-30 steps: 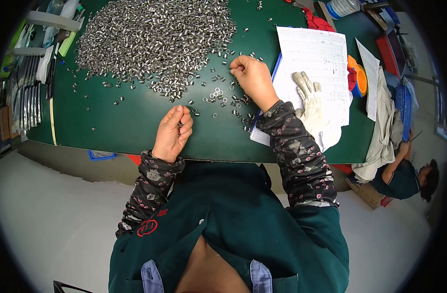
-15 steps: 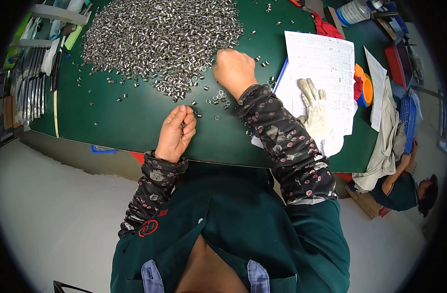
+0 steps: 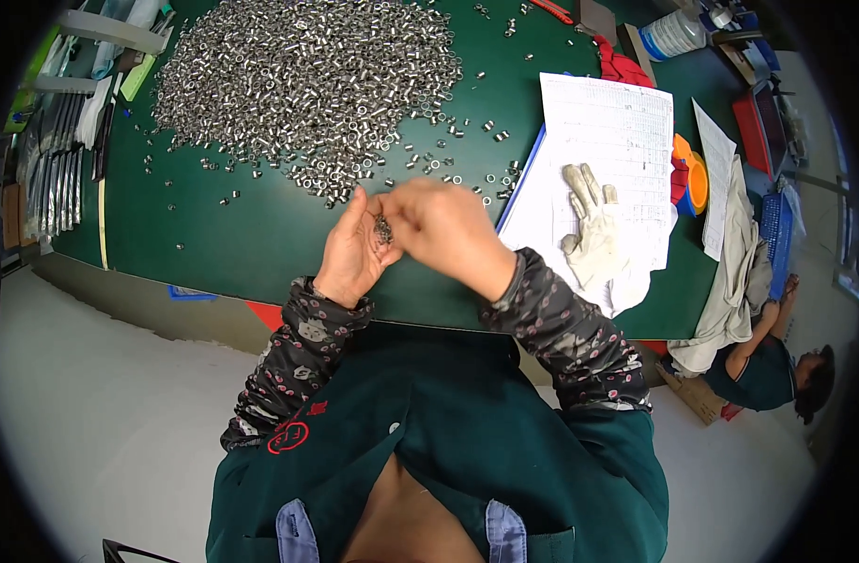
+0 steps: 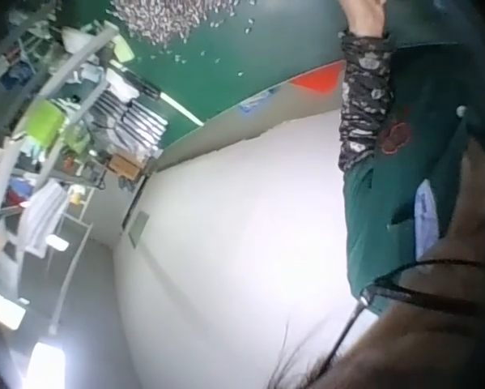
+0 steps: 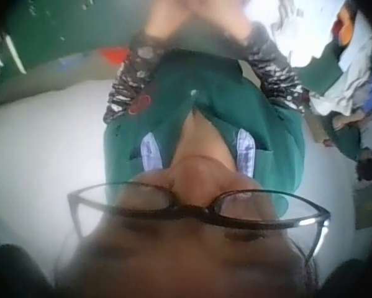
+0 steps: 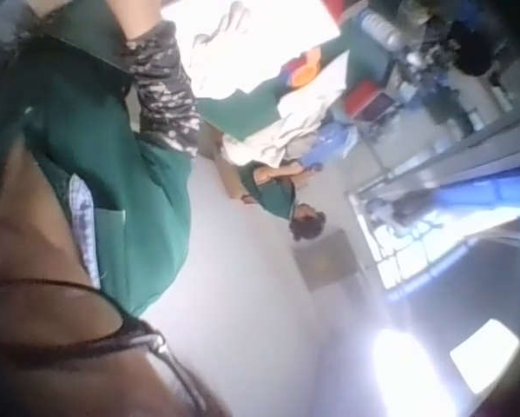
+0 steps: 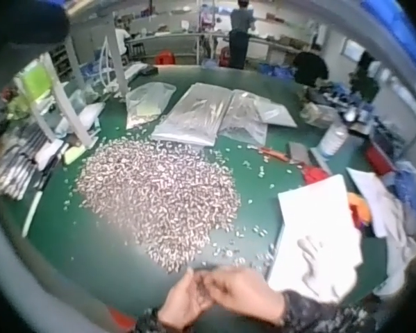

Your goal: Emptying a bin of small metal hardware parts onto a workbench and sorting them individually by hand.

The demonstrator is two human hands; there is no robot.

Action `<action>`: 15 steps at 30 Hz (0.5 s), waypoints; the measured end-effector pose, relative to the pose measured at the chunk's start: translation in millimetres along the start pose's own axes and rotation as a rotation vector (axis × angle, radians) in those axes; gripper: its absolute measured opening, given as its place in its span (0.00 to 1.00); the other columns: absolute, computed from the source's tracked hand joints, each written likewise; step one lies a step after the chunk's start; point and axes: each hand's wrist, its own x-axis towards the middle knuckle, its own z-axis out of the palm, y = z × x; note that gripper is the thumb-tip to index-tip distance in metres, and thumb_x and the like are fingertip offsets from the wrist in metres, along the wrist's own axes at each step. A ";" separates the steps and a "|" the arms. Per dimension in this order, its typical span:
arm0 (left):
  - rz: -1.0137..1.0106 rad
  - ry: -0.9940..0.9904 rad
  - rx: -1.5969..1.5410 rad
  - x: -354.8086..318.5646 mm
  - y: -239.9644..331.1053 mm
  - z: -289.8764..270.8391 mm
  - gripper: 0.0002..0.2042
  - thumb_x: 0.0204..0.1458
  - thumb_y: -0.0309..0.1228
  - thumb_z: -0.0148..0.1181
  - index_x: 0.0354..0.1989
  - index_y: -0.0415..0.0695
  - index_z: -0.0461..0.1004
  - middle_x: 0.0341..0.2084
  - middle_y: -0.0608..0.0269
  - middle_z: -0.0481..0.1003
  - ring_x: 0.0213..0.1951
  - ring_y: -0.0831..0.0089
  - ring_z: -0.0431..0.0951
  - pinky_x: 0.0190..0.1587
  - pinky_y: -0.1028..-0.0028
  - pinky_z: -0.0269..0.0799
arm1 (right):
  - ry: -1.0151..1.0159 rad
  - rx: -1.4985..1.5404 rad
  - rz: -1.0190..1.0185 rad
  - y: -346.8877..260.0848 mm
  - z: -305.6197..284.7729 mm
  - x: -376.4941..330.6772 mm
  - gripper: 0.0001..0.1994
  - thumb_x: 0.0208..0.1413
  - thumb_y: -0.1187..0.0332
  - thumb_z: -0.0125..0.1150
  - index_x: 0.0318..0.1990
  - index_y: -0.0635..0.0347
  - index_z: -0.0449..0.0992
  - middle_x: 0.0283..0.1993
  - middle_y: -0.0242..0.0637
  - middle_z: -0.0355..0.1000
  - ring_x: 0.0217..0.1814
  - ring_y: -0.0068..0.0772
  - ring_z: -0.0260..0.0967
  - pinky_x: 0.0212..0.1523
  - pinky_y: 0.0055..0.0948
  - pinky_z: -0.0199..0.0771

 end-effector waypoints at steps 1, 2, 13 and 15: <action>-0.013 -0.055 -0.049 2.7 -1.5 -1.7 0.17 0.55 0.42 0.38 0.32 0.39 0.65 0.21 0.66 0.66 0.18 0.81 0.62 0.16 0.84 0.53 | 0.002 0.000 0.000 1.4 0.4 1.5 0.02 0.38 0.71 0.55 0.22 0.57 0.71 0.22 0.36 0.66 0.22 0.37 0.66 0.23 0.33 0.65; -0.026 -0.109 -0.098 4.8 -1.9 -2.6 0.16 0.55 0.42 0.38 0.31 0.40 0.65 0.21 0.66 0.65 0.18 0.81 0.63 0.16 0.84 0.52 | 0.011 0.008 -0.024 4.4 1.5 3.7 0.02 0.39 0.71 0.55 0.23 0.57 0.71 0.23 0.36 0.67 0.24 0.37 0.66 0.24 0.33 0.65; 0.006 -0.013 -0.014 3.9 5.4 -11.6 0.09 0.54 0.33 0.44 0.28 0.41 0.65 0.17 0.69 0.62 0.16 0.84 0.58 0.14 0.86 0.49 | 0.227 -0.451 0.180 51.1 25.6 57.2 0.03 0.36 0.69 0.53 0.21 0.58 0.69 0.23 0.38 0.69 0.26 0.43 0.67 0.28 0.38 0.66; 0.013 -0.006 -0.013 3.1 6.3 -14.6 0.09 0.54 0.33 0.44 0.28 0.41 0.64 0.17 0.69 0.62 0.16 0.84 0.58 0.14 0.86 0.49 | 0.200 -0.439 0.201 53.2 24.7 54.7 0.03 0.36 0.70 0.53 0.20 0.58 0.70 0.22 0.38 0.69 0.26 0.42 0.67 0.28 0.38 0.66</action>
